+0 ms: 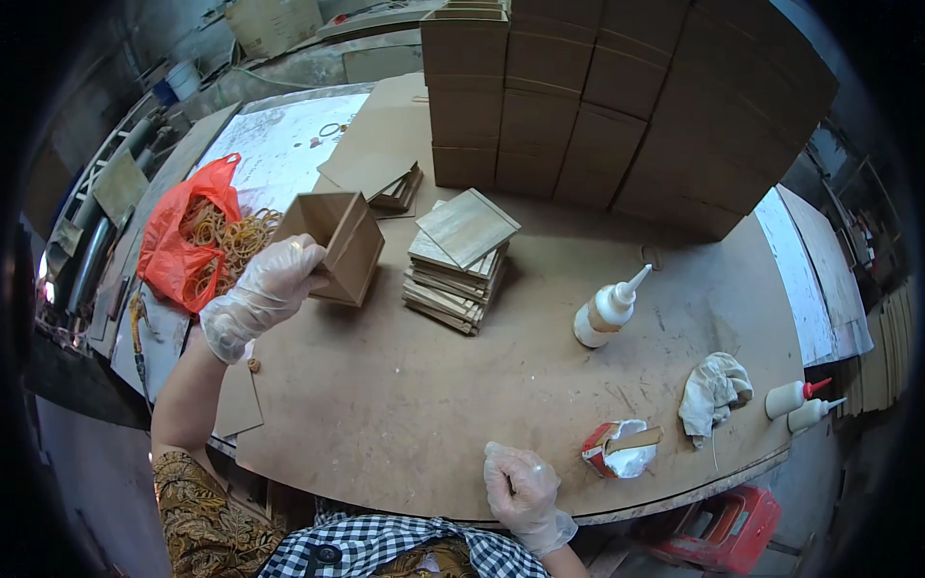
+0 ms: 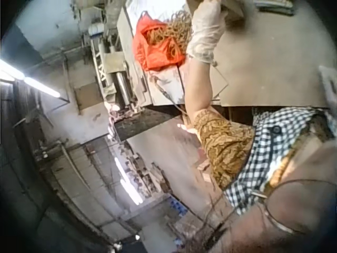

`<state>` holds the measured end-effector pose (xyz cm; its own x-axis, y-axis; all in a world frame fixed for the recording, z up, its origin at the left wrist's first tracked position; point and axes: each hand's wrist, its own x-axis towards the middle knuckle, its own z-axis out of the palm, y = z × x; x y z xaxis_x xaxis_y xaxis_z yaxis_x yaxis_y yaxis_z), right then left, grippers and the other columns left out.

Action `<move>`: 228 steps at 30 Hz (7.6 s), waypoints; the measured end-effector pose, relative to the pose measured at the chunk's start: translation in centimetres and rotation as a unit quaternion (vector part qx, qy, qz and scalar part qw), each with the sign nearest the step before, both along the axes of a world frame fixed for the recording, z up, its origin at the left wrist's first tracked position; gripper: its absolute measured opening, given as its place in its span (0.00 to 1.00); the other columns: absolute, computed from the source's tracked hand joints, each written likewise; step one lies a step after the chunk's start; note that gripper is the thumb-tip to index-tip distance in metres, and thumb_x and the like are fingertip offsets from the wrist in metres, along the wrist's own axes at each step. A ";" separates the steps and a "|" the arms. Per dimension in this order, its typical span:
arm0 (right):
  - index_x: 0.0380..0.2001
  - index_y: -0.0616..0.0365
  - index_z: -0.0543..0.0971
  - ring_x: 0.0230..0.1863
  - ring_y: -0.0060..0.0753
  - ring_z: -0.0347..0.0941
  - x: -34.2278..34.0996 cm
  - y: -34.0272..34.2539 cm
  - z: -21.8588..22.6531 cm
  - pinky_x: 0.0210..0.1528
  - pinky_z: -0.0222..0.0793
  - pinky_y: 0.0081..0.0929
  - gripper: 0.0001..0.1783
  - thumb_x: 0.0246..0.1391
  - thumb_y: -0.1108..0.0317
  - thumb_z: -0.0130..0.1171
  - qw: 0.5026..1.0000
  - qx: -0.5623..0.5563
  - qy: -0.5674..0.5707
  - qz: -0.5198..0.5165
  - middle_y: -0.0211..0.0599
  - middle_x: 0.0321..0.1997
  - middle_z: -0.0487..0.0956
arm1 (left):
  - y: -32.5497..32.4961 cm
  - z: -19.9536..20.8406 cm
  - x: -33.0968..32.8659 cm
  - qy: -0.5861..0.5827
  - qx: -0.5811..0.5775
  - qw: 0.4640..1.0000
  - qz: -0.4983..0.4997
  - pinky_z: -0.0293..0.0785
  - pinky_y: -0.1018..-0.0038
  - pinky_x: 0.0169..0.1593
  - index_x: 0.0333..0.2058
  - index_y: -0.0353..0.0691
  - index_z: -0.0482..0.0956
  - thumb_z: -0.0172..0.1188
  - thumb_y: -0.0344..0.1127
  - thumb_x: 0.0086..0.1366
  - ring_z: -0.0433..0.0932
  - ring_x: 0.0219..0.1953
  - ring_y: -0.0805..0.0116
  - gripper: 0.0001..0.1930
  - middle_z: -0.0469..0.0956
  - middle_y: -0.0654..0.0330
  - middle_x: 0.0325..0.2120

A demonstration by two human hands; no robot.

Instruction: The person assembles small wooden boxes by applying glue to the edges of thin wooden boards and pressing them together. They wipe excess glue from the joints with a cloth and stack the finished boxes on the table.

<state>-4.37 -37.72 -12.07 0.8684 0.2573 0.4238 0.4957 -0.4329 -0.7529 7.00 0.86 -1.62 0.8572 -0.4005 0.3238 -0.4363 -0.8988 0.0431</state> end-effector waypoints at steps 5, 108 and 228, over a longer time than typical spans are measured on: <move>0.30 0.60 0.82 0.33 0.43 0.82 0.3 0.2 0.3 0.35 0.79 0.33 0.04 0.50 0.75 0.65 1.000 -0.003 0.000 0.002 0.44 0.34 0.84 | -1.8 3.0 1.8 -0.082 -0.014 0.996 -0.036 0.71 0.62 0.36 0.35 0.39 0.75 0.66 0.26 0.54 0.74 0.32 0.51 0.11 0.72 0.54 0.27; 0.47 0.79 0.68 0.44 0.36 0.78 21.1 10.4 1.6 0.47 0.74 0.32 0.33 0.45 0.67 0.71 0.814 0.392 0.428 -0.004 0.55 0.45 0.77 | -9.4 -5.8 11.9 0.527 -0.616 0.583 0.055 0.74 0.75 0.55 0.51 0.35 0.78 0.65 0.41 0.63 0.79 0.49 0.71 0.21 0.81 0.56 0.47; 0.74 0.48 0.37 0.78 0.46 0.32 8.7 7.6 -0.7 0.74 0.43 0.42 0.79 0.24 0.63 0.84 0.936 0.192 0.090 0.282 0.47 0.79 0.29 | -11.0 -10.6 -5.3 0.124 -0.843 0.520 0.063 0.69 0.75 0.58 0.52 0.39 0.75 0.57 0.40 0.71 0.73 0.53 0.74 0.16 0.78 0.61 0.50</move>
